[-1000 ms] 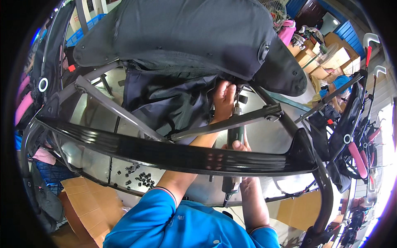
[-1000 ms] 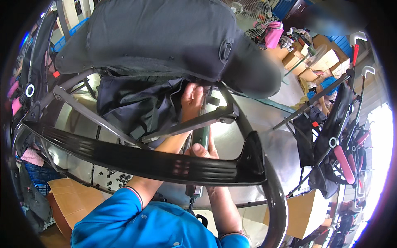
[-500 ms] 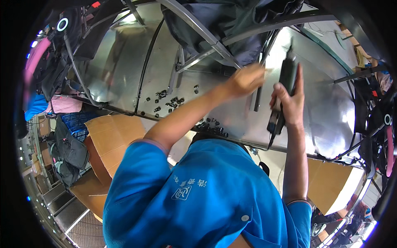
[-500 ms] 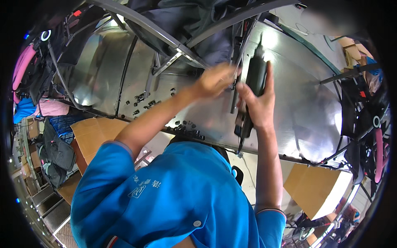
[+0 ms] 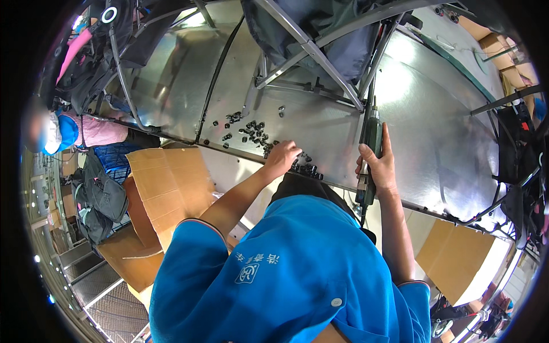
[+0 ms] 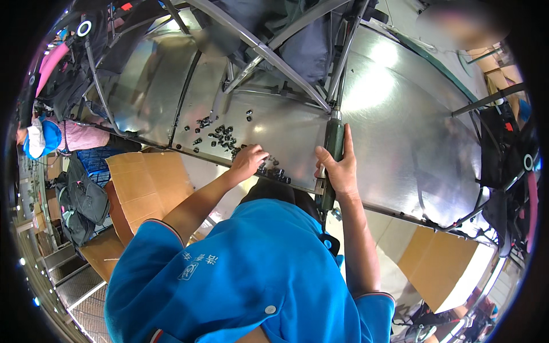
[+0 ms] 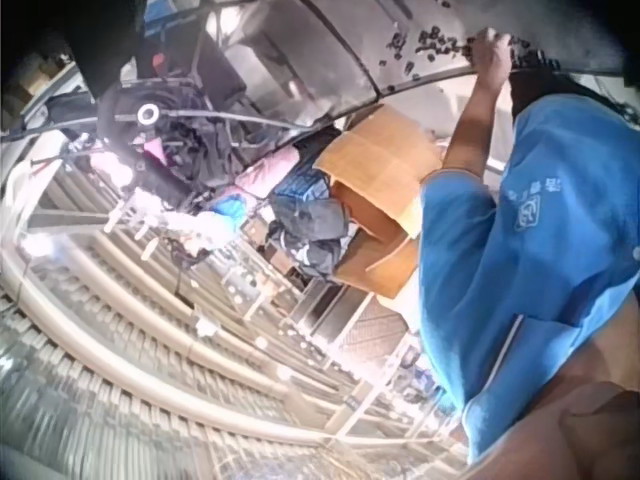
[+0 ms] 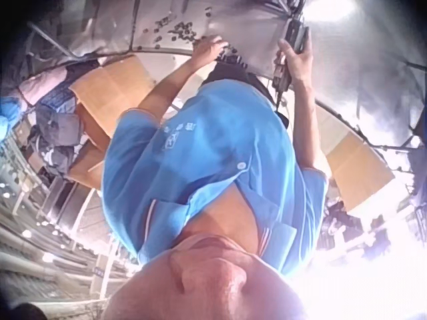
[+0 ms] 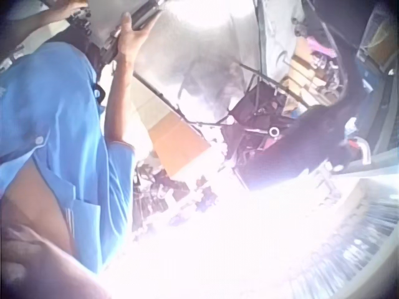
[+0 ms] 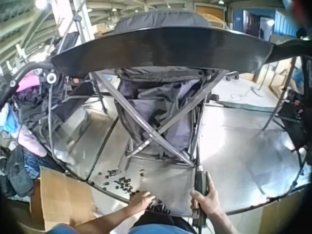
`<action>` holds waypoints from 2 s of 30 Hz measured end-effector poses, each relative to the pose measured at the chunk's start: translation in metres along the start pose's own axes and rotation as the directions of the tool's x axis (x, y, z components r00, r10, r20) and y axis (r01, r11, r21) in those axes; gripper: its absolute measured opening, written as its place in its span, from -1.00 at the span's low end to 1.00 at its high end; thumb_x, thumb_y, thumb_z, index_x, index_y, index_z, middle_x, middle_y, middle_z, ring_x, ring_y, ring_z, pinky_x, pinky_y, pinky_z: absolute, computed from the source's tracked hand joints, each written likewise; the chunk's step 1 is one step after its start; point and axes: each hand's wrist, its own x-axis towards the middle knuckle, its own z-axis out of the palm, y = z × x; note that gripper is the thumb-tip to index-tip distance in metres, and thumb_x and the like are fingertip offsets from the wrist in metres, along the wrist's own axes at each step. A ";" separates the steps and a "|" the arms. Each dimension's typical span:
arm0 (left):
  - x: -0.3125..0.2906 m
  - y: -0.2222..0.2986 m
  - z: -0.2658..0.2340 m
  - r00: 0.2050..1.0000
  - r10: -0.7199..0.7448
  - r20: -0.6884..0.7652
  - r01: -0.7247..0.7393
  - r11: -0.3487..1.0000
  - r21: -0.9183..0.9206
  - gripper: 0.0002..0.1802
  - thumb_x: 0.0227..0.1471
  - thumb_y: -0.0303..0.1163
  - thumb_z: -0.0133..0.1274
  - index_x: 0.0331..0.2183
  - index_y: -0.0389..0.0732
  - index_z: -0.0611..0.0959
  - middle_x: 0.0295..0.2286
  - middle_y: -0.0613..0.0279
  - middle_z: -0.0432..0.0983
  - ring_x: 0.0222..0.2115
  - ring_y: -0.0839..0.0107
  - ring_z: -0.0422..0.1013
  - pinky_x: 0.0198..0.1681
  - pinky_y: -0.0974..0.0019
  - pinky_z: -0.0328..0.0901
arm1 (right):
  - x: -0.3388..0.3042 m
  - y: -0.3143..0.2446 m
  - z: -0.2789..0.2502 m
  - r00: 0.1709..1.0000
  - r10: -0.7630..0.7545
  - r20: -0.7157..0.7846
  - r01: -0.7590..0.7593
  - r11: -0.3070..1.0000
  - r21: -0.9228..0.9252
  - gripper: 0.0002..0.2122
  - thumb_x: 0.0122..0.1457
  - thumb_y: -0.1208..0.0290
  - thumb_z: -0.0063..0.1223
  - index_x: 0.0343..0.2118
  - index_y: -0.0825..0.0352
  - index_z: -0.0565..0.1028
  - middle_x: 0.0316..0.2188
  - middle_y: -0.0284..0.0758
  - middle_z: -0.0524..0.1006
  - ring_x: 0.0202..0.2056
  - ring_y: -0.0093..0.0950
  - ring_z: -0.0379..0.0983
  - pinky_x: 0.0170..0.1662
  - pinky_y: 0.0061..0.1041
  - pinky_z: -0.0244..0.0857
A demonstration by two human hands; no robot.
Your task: The person uses a corded electric screwdriver to attach and tighten screws on the frame of a stroller. They repeatedly pick up screws from the table, position them into holes on the stroller frame, and drive them in with the tool. The person adjusts the stroller's position on the table to access different attachment points.
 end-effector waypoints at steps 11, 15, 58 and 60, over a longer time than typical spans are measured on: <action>-0.004 -0.004 0.032 0.976 -0.193 0.102 0.197 0.980 -0.029 -0.77 0.16 -0.29 -0.16 -0.35 -0.25 0.47 -0.38 -0.08 0.43 -0.32 -0.07 0.39 -0.27 -0.05 0.29 | -0.034 0.033 -0.011 0.999 -0.048 0.005 0.048 0.999 -0.005 -0.18 0.07 0.59 0.04 0.36 0.06 -0.11 -0.48 -0.29 0.43 -0.65 -0.49 0.37 -0.65 -0.45 0.32; 0.015 -0.033 0.062 0.993 -0.100 -0.062 0.093 0.991 -0.101 -0.83 0.05 -0.33 -0.05 -0.39 -0.24 0.49 -0.38 -0.03 0.45 -0.28 -0.03 0.40 -0.26 0.03 0.29 | -0.035 0.039 -0.019 0.984 -0.177 0.033 0.179 0.982 -0.054 -0.38 0.16 0.31 0.15 0.24 0.17 0.12 -0.54 -0.24 0.46 -0.66 -0.44 0.36 -0.62 -0.48 0.30; 0.224 0.135 -0.079 0.945 -0.079 -0.317 -0.280 0.304 -0.911 -0.89 0.00 -0.53 0.14 -0.38 -0.38 0.64 -0.51 0.24 0.51 -0.56 0.54 0.46 -0.48 0.45 0.37 | -0.044 -0.026 -0.030 0.930 -0.109 0.350 0.169 0.975 -0.144 -0.24 0.11 0.29 0.18 0.30 0.18 -0.02 -0.54 -0.29 0.44 -0.61 -0.45 0.39 -0.57 -0.47 0.33; 0.228 0.140 -0.090 0.941 -0.014 -0.339 -0.313 0.355 -0.881 -0.91 0.01 -0.53 0.10 -0.46 -0.38 0.60 -0.54 0.21 0.47 -0.56 0.49 0.47 -0.50 0.40 0.35 | -0.041 -0.019 -0.030 0.934 -0.181 0.310 0.243 0.954 -0.177 -0.28 0.10 0.32 0.17 0.29 0.16 0.03 -0.56 -0.29 0.43 -0.63 -0.45 0.38 -0.58 -0.46 0.34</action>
